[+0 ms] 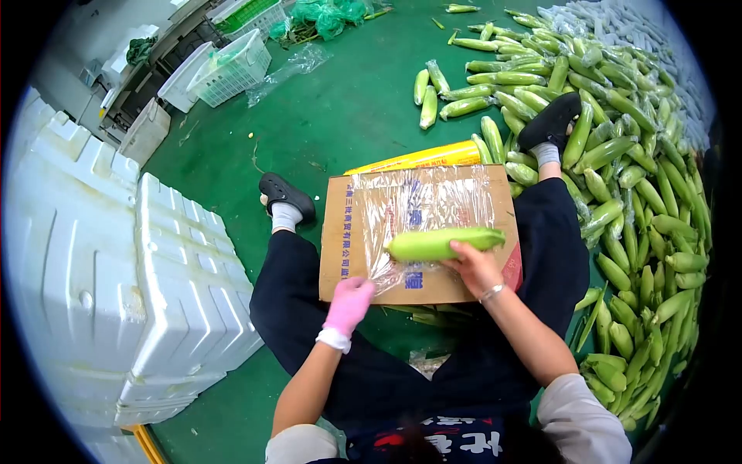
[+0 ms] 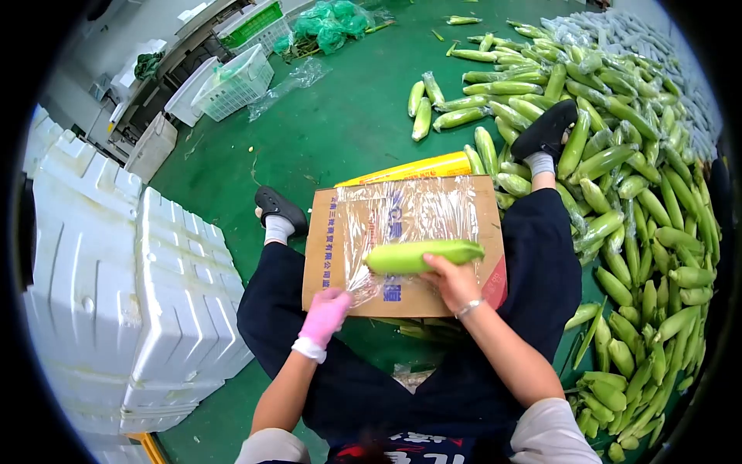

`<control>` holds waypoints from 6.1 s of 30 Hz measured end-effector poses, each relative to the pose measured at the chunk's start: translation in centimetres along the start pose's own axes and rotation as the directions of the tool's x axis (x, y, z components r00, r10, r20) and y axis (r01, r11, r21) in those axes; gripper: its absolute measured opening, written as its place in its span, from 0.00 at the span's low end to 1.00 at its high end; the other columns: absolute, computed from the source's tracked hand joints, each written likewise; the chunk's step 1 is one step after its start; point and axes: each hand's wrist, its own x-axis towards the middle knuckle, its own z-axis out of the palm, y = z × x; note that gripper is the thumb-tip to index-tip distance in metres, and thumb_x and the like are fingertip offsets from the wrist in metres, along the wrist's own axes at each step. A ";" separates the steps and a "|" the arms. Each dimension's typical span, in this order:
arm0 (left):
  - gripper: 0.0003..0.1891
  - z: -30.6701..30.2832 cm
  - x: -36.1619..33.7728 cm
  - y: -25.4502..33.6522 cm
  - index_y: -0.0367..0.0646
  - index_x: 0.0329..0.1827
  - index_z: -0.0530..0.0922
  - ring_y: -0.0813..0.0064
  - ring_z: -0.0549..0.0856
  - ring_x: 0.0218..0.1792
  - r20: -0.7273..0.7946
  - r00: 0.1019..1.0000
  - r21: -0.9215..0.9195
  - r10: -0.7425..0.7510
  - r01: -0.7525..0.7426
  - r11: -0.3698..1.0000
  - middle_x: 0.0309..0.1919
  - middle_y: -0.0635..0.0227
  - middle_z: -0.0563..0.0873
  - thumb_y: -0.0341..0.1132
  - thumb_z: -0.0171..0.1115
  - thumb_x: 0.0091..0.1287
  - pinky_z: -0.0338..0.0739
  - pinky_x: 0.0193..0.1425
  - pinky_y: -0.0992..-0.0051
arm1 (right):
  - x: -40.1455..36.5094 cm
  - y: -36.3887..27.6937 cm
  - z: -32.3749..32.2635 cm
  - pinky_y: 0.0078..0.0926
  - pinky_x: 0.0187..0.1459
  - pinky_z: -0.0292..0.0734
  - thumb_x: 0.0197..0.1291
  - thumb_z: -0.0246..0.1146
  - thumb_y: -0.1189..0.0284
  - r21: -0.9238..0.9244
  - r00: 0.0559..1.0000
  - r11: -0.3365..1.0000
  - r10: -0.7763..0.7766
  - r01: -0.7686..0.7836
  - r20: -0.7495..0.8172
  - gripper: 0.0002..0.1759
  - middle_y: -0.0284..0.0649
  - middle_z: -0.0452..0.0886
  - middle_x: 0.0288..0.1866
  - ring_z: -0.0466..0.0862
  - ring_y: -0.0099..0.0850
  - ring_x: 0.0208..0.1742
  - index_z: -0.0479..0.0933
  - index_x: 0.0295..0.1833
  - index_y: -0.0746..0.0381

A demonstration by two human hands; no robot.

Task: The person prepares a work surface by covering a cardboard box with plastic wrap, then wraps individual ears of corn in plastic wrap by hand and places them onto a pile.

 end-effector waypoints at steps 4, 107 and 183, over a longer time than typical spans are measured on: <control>0.09 -1.1 -1.6 -1.4 0.43 0.34 0.78 0.70 0.79 0.22 0.311 0.948 -0.921 0.063 0.285 0.266 0.20 0.67 0.75 0.34 0.55 0.73 0.76 0.31 0.71 | -2.6 -0.2 -0.3 0.35 0.51 0.84 0.61 0.72 0.74 -0.227 0.995 0.971 0.085 -0.070 0.059 0.21 0.41 0.83 0.54 0.84 0.35 0.55 0.76 0.58 0.65; 0.12 10.2 -3.9 8.1 0.33 0.52 0.81 0.77 0.83 0.33 -0.075 0.988 -0.141 0.137 -0.146 0.979 0.37 0.62 0.86 0.33 0.57 0.76 0.78 0.40 0.77 | -9.7 -5.7 -29.8 0.44 0.38 0.78 0.65 0.65 0.56 -0.746 0.717 0.657 -0.465 -0.114 -0.519 0.27 0.48 0.81 0.31 0.83 0.48 0.33 0.70 0.53 0.69; 0.19 14.5 -7.1 9.8 0.35 0.66 0.75 0.80 0.83 0.45 0.456 0.876 -0.065 0.159 -0.146 0.987 0.47 0.68 0.85 0.27 0.62 0.73 0.78 0.52 0.79 | 0.9 -50.5 -24.5 0.34 0.41 0.81 0.54 0.70 0.46 -0.877 0.569 0.422 -0.790 0.231 -0.230 0.35 0.47 0.86 0.45 0.85 0.35 0.42 0.81 0.55 0.64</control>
